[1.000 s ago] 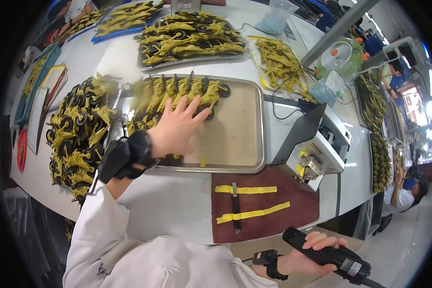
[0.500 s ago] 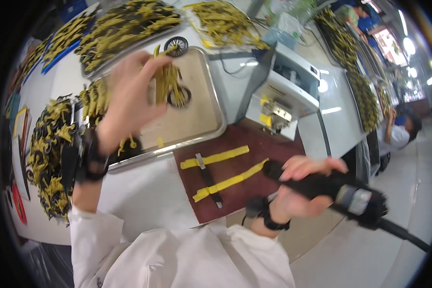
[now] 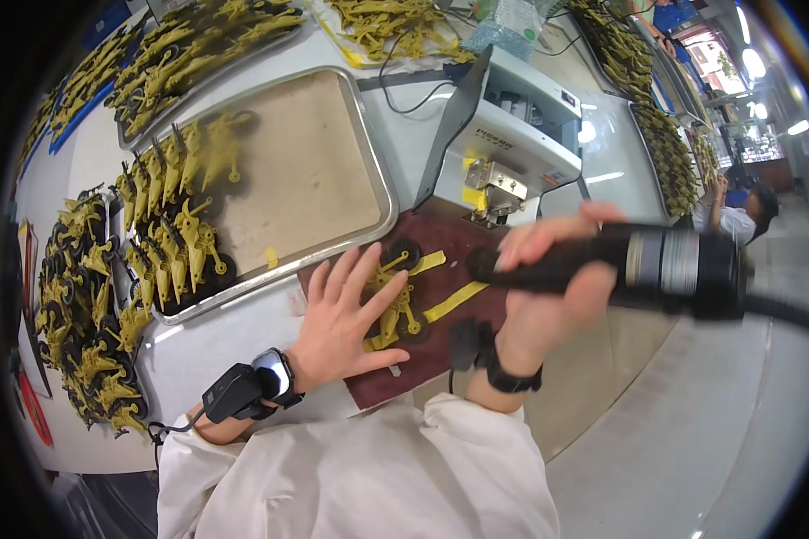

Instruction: Assembling small yellow toy motorcycles using an electric screwdriver at a workstation.

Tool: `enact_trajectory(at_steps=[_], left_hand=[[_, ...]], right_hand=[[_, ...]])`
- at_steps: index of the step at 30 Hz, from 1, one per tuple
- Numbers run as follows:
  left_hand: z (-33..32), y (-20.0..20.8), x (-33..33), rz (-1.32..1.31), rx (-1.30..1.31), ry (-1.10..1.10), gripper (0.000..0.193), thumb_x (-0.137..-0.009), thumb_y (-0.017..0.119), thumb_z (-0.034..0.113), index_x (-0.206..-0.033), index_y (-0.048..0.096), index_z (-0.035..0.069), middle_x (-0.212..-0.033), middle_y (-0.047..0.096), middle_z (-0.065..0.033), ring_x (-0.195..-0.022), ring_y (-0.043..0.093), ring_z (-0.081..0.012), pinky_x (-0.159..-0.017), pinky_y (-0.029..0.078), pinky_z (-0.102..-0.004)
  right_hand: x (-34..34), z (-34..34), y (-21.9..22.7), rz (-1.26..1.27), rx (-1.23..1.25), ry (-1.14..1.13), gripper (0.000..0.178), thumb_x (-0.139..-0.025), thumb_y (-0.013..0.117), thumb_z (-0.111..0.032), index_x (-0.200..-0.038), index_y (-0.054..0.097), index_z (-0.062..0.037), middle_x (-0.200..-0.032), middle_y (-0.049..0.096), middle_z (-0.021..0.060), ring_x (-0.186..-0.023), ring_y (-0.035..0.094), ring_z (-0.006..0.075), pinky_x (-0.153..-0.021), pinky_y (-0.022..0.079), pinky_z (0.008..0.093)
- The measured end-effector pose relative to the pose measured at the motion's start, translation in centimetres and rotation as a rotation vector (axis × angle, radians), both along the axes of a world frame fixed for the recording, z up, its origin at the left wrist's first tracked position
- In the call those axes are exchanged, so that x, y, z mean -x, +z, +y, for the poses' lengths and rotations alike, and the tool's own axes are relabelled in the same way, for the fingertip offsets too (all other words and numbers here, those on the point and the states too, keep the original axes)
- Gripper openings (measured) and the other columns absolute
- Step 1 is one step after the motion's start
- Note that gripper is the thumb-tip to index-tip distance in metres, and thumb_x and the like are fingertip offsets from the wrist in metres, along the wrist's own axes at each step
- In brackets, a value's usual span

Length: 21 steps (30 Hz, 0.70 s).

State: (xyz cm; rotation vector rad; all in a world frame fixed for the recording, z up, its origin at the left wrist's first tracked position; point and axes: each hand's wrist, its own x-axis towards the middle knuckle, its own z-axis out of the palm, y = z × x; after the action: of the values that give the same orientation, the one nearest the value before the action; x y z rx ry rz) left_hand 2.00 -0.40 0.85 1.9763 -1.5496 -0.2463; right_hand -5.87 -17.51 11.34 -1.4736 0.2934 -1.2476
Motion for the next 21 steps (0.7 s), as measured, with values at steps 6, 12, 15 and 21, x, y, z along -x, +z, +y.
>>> enact_trajectory(at_steps=[6, 12, 15, 21], left_hand=[[0.0, -0.7, -0.2, 0.068, 0.045, -0.116, 0.066, -0.071, 0.068, 0.036, -0.127, 0.045, 0.01, -0.14, 0.032, -0.0128, -0.131, 0.027, -0.03, -0.101, 0.026, -0.0496], [0.0, -0.9, -0.3, -0.028, 0.069, -0.16, 0.057, -0.068, 0.07, 0.037, -0.118, 0.053, 0.015, -0.137, 0.037, -0.0059, -0.129, 0.028, -0.0341, -0.098, 0.029, -0.0513], [0.0, -1.0, -0.4, -0.041, 0.073, -0.162, 0.058, -0.069, 0.069, 0.039, -0.119, 0.052, 0.016, -0.137, 0.037, -0.0054, -0.13, 0.027, -0.0334, -0.097, 0.029, -0.0511], [-0.3, -1.2, -0.5, -0.056, 0.033, -0.179, 0.057, -0.069, 0.067, 0.042, -0.118, 0.053, 0.016, -0.137, 0.036, -0.0052, -0.131, 0.025, -0.0324, -0.099, 0.027, -0.0524]], right_hand=[[1.1, 3.5, -2.3, -0.142, 0.039, 0.297, 0.077, -0.078, 0.055, -0.06, -0.116, 0.031, 0.0018, -0.067, 0.054, 0.0118, -0.047, 0.051, 0.0212, -0.047, 0.044, 0.0329], [0.5, 3.8, -2.9, 0.007, 0.031, 0.18, 0.072, -0.08, 0.048, -0.062, -0.116, 0.035, -0.0008, -0.064, 0.05, 0.0081, -0.045, 0.048, 0.0207, -0.045, 0.04, 0.0337], [0.0, 3.8, -3.1, 0.017, 0.042, 0.185, 0.07, -0.079, 0.05, -0.061, -0.115, 0.036, -0.0022, -0.064, 0.05, 0.0075, -0.045, 0.047, 0.0195, -0.045, 0.04, 0.0332], [-0.8, 4.3, -4.7, 0.144, 0.007, 0.14, 0.064, -0.078, 0.057, -0.058, -0.108, 0.039, -0.0054, -0.064, 0.049, 0.0069, -0.046, 0.047, 0.0173, -0.045, 0.039, 0.0301]])
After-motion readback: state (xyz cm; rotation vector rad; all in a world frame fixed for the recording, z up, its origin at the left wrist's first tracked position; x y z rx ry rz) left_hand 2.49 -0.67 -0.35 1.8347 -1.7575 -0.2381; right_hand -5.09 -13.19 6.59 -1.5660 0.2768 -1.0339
